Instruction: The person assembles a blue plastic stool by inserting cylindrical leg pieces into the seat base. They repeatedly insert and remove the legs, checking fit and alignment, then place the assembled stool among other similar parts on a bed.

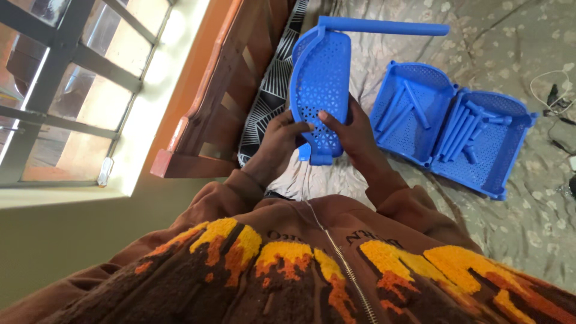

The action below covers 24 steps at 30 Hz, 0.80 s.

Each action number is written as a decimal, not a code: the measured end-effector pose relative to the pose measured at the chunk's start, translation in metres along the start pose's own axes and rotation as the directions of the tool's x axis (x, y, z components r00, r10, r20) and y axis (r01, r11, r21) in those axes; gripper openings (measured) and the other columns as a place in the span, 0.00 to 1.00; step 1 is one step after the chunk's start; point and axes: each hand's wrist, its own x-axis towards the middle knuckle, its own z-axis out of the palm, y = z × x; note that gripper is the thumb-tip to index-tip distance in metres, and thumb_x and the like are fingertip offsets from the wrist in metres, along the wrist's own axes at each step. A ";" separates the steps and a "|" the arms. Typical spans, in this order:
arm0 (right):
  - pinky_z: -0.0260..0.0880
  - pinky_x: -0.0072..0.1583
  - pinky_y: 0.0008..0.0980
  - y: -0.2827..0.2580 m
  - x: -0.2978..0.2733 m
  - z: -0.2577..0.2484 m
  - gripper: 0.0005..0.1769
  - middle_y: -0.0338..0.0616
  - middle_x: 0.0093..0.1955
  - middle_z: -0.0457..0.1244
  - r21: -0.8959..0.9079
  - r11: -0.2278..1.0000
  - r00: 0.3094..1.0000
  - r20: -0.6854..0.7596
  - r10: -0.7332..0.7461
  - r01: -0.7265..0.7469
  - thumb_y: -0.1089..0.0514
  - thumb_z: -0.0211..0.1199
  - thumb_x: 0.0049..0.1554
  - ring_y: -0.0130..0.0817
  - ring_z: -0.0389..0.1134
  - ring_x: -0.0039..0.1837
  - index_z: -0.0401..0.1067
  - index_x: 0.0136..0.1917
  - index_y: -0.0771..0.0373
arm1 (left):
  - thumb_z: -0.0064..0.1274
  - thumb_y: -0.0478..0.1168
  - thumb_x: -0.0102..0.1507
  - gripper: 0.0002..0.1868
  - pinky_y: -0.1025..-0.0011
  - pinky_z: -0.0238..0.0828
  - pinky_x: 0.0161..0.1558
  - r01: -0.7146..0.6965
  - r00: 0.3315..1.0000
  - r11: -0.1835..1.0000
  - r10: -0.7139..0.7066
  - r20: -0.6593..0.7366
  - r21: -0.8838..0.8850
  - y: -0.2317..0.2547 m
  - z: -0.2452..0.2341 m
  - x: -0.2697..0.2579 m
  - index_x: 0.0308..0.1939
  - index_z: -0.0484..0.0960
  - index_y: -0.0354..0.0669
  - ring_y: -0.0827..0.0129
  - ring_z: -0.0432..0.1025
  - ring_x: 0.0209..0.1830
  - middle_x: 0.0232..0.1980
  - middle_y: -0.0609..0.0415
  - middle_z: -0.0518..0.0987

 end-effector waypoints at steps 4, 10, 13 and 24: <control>0.73 0.63 0.34 -0.009 -0.011 0.016 0.43 0.47 0.63 0.67 -0.073 0.996 0.993 0.097 0.060 -0.053 0.55 0.73 0.53 0.32 0.70 0.61 0.60 0.77 0.65 | 0.50 0.26 0.63 0.13 0.66 0.78 0.48 -0.081 0.997 0.989 0.078 -0.025 -0.124 0.022 -0.012 0.006 0.52 0.78 0.33 0.65 0.78 0.42 0.46 0.48 0.82; 0.68 0.68 0.34 -0.013 -0.029 0.033 0.51 0.48 0.71 0.63 -0.231 0.971 0.963 0.271 0.000 0.065 0.55 0.75 0.52 0.33 0.66 0.68 0.52 0.81 0.65 | 0.50 0.31 0.68 0.15 0.69 0.76 0.51 -0.185 0.980 0.978 0.177 -0.088 -0.096 0.052 -0.045 0.007 0.59 0.79 0.35 0.69 0.77 0.45 0.49 0.51 0.82; 0.68 0.68 0.35 -0.010 -0.024 0.041 0.53 0.48 0.71 0.62 -0.210 0.978 0.951 0.303 0.053 0.013 0.56 0.75 0.50 0.33 0.66 0.68 0.52 0.81 0.65 | 0.50 0.32 0.69 0.17 0.70 0.75 0.53 -0.218 0.975 0.976 0.216 -0.056 -0.023 0.055 -0.054 0.000 0.62 0.78 0.35 0.72 0.77 0.47 0.51 0.53 0.82; 0.68 0.66 0.31 -0.016 0.053 0.067 0.34 0.45 0.64 0.66 -0.058 0.989 0.979 0.160 -0.127 0.138 0.64 0.68 0.62 0.29 0.67 0.64 0.58 0.77 0.68 | 0.53 0.31 0.68 0.21 0.73 0.74 0.55 -0.176 0.982 0.983 0.172 0.083 0.049 0.063 -0.058 -0.008 0.65 0.76 0.35 0.74 0.76 0.50 0.54 0.55 0.82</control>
